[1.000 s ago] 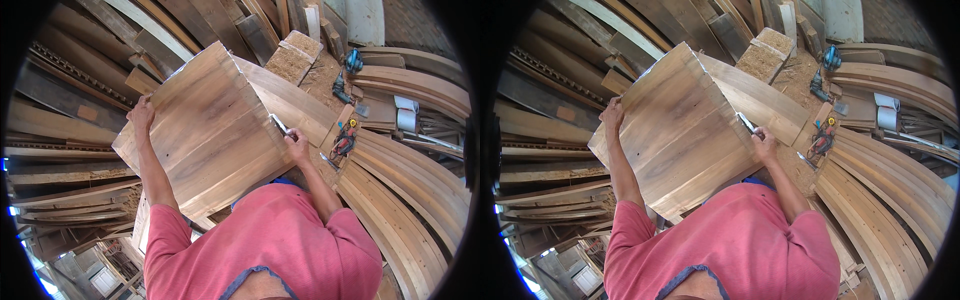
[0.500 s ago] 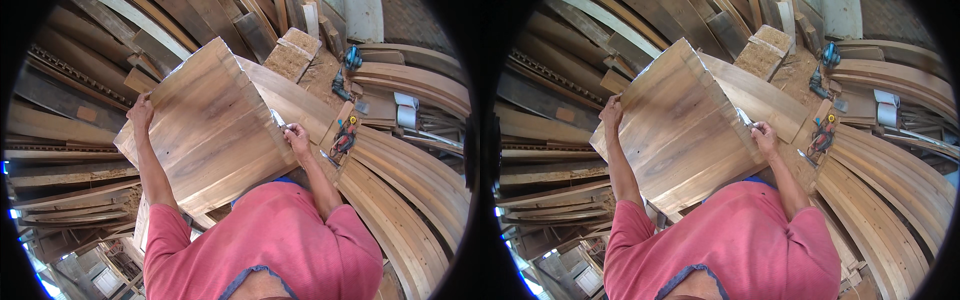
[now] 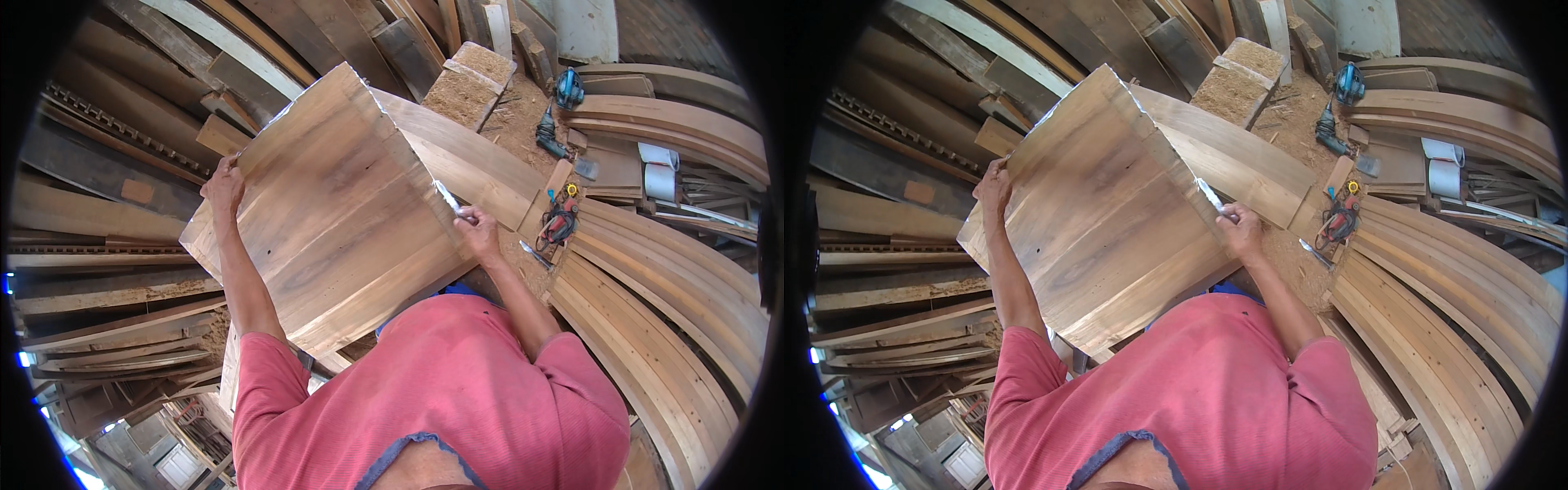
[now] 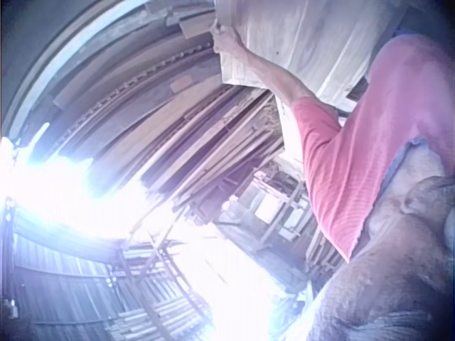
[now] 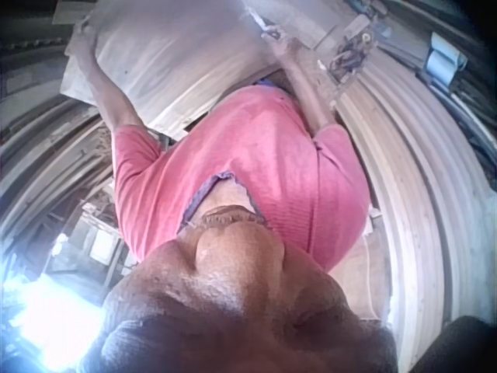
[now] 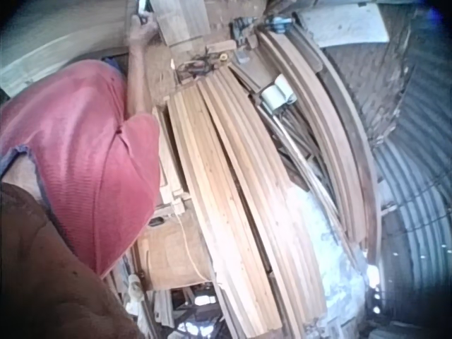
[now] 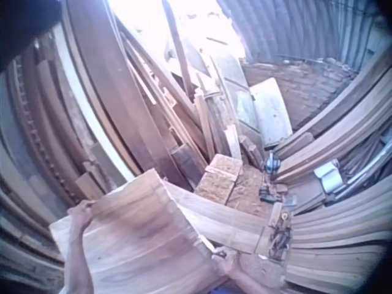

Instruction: The person applies wood filler to the seams and edges of a wooden door panel using a putty knife. They lift and flip the panel to access different sides, and re-dip the tool into a white tub of adhesive compound.

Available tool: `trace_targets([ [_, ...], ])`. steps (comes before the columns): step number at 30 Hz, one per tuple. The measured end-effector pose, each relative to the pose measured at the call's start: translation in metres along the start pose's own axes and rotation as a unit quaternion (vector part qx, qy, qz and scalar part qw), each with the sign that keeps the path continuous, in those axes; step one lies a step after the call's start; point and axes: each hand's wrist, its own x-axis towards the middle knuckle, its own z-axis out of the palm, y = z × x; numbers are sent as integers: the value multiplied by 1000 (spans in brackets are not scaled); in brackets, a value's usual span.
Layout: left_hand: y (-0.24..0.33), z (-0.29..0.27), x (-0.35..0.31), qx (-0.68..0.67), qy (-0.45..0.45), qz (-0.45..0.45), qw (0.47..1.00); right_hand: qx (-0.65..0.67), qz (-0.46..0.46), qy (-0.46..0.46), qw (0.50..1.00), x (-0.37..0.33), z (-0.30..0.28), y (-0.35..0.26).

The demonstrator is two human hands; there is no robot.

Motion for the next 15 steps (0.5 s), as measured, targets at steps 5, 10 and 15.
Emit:
trace_targets([
  [5,-6,6,8,-28,-4,0,1000,-49,8,-29,998,-38,-15,26],
  [10,-29,-3,-5,-10,-30,-56,998,-43,114,-19,992,-79,-45,33],
  [15,-34,14,-4,-2,-39,-41,998,16,133,54,990,-76,-53,42],
])
